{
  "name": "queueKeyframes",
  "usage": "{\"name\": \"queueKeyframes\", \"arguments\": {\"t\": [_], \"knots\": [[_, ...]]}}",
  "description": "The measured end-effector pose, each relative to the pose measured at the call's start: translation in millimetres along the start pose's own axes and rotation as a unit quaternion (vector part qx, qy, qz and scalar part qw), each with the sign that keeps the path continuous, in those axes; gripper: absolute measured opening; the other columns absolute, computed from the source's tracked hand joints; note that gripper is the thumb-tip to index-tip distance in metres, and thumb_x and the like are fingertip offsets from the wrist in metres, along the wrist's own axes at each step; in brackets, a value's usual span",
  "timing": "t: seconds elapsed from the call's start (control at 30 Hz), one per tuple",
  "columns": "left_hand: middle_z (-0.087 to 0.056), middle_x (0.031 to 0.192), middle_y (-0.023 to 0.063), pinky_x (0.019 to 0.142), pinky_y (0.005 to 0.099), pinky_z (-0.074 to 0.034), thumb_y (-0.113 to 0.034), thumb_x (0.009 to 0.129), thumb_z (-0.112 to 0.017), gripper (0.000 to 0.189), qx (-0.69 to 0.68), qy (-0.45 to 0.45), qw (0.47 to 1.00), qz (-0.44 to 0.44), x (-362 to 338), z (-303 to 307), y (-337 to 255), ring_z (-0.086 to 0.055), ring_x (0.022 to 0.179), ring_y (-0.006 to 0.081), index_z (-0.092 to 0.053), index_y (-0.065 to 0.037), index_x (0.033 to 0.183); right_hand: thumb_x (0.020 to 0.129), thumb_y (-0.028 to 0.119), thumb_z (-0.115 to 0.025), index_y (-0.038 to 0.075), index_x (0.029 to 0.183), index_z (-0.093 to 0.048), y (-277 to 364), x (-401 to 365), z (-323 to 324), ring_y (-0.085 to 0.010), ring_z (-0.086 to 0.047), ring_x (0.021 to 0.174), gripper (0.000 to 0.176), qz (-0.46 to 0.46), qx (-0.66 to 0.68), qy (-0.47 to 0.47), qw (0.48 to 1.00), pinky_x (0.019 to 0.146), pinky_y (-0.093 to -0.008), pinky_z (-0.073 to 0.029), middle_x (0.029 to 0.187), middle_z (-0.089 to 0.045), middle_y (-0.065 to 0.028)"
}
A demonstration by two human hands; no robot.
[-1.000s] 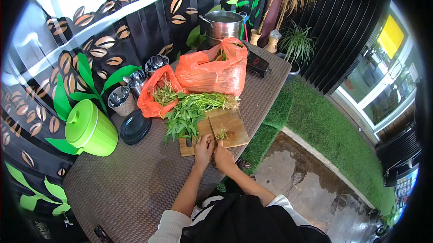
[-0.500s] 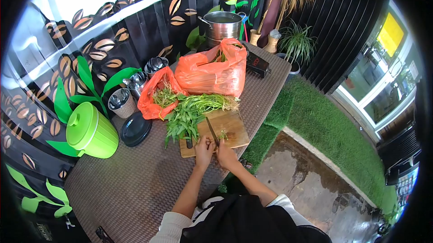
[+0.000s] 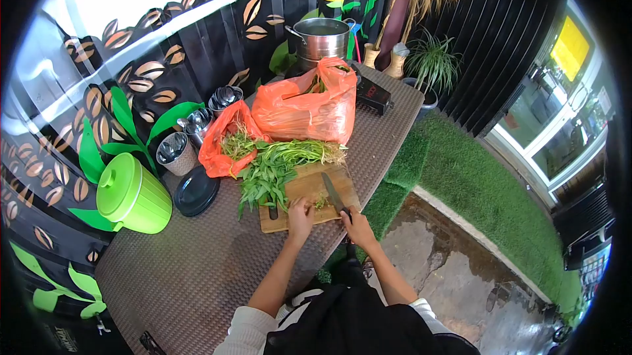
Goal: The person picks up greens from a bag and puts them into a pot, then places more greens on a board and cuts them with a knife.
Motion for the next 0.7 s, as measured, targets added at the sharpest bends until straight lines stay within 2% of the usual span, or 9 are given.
{"name": "queueKeyframes", "arguments": {"t": [0.07,0.1,0.17,0.27,0.43,0.53,0.6,0.63,0.7], "knots": [[-0.058,0.093,0.0161,0.068,0.0334,-0.050,-0.001,0.069,-0.070,0.033,0.101,-0.012,0.989,-0.109,-1.6,0.6,-20.1,-0.059,0.083,0.0297,-0.062,0.004,0.100,0.095,0.027,-0.044,-0.005,0.104,-0.046,-2.1,-4.8,-6.2,-0.0363,-0.059,0.050,0.034,-0.003,-0.016,-0.002,1.000,0.048,-0.0442,-0.048,0.073,-0.061,-0.0276],[-0.058,0.093,0.0161,0.068,0.0334,-0.050,-0.001,0.069,-0.070,0.033,0.101,-0.012,0.989,-0.109,-0.6,1.6,-22.8,-0.059,0.083,0.0297,-0.062,0.004,0.100,0.096,0.027,-0.042,-0.006,0.104,-0.045,1.6,-6.8,-6.3,-0.0340,-0.057,0.042,0.034,-0.007,-0.034,-0.006,0.999,0.043,-0.0428,-0.048,0.071,-0.060,-0.0278],[-0.057,0.096,0.0171,0.061,0.0317,-0.050,0.002,0.058,-0.077,0.048,0.073,0.063,0.993,-0.075,1.8,-11.1,-21.6,-0.060,0.078,0.0271,-0.062,0.006,0.103,0.096,0.028,-0.041,-0.007,0.105,-0.044,5.6,-12.3,-12.5,-0.0338,-0.057,0.042,0.036,-0.032,-0.006,0.018,0.999,0.042,-0.0428,-0.048,0.070,-0.060,-0.0282],[-0.058,0.090,0.0159,0.059,0.0308,-0.051,0.006,0.053,-0.077,0.050,0.003,0.050,0.999,-0.019,7.8,-15.7,-2.6,-0.062,0.073,0.0241,-0.062,0.007,0.101,0.097,0.029,-0.039,-0.008,0.109,-0.042,10.9,-15.6,-22.3,-0.0331,-0.056,0.041,0.039,-0.059,0.025,0.064,0.996,0.042,-0.0423,-0.048,0.067,-0.059,-0.0279],[-0.062,0.082,0.0160,0.061,0.0290,-0.053,0.011,0.059,-0.071,0.037,-0.008,0.034,0.999,-0.013,13.0,-13.7,1.4,-0.064,0.070,0.0222,-0.065,0.008,0.096,0.098,0.031,-0.037,-0.008,0.115,-0.040,15.6,-14.3,-32.1,-0.0307,-0.055,0.039,0.043,-0.036,0.015,0.101,0.994,0.040,-0.0400,-0.046,0.063,-0.058,-0.0240],[-0.065,0.082,0.0173,0.062,0.0280,-0.053,0.012,0.063,-0.068,0.031,-0.024,0.039,0.999,0.011,14.2,-15.3,6.1,-0.066,0.070,0.0219,-0.067,0.006,0.094,0.097,0.031,-0.038,-0.008,0.115,-0.040,17.0,-18.8,-32.5,-0.0264,-0.053,0.036,0.043,-0.073,0.067,0.133,0.986,0.038,-0.0375,-0.045,0.057,-0.056,-0.0188],[-0.066,0.083,0.0182,0.063,0.0277,-0.053,0.011,0.065,-0.067,0.029,-0.031,0.049,0.998,0.026,14.9,-16.4,6.9,-0.066,0.070,0.0221,-0.068,0.005,0.093,0.098,0.031,-0.038,-0.007,0.112,-0.041,23.1,-20.2,-35.0,-0.0201,-0.048,0.033,0.041,-0.058,0.137,0.150,0.978,0.034,-0.0325,-0.040,0.051,-0.051,-0.0110],[-0.067,0.082,0.0181,0.063,0.0275,-0.053,0.011,0.065,-0.067,0.027,-0.030,0.046,0.998,0.021,14.7,-14.4,3.3,-0.066,0.069,0.0214,-0.068,0.005,0.091,0.098,0.031,-0.038,-0.007,0.112,-0.041,20.9,-19.3,-35.2,-0.0201,-0.048,0.033,0.041,-0.057,0.137,0.151,0.977,0.034,-0.0325,-0.040,0.051,-0.051,-0.0110],[-0.067,0.080,0.0180,0.063,0.0273,-0.053,0.011,0.066,-0.066,0.024,-0.028,0.043,0.999,0.017,14.8,-11.0,-3.4,-0.067,0.069,0.0207,-0.069,0.005,0.090,0.099,0.028,-0.036,-0.005,0.104,-0.043,22.2,-21.5,-44.5,-0.0162,-0.045,0.032,0.034,-0.065,0.252,0.212,0.942,0.034,-0.0292,-0.039,0.049,-0.047,-0.0080]]}}
Point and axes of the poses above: each hand's wrist, its own x-axis towards the middle knuckle, its own z-axis out of the back of the hand, y = z × x, the point moved 10 cm from there along x, towards the middle knuckle
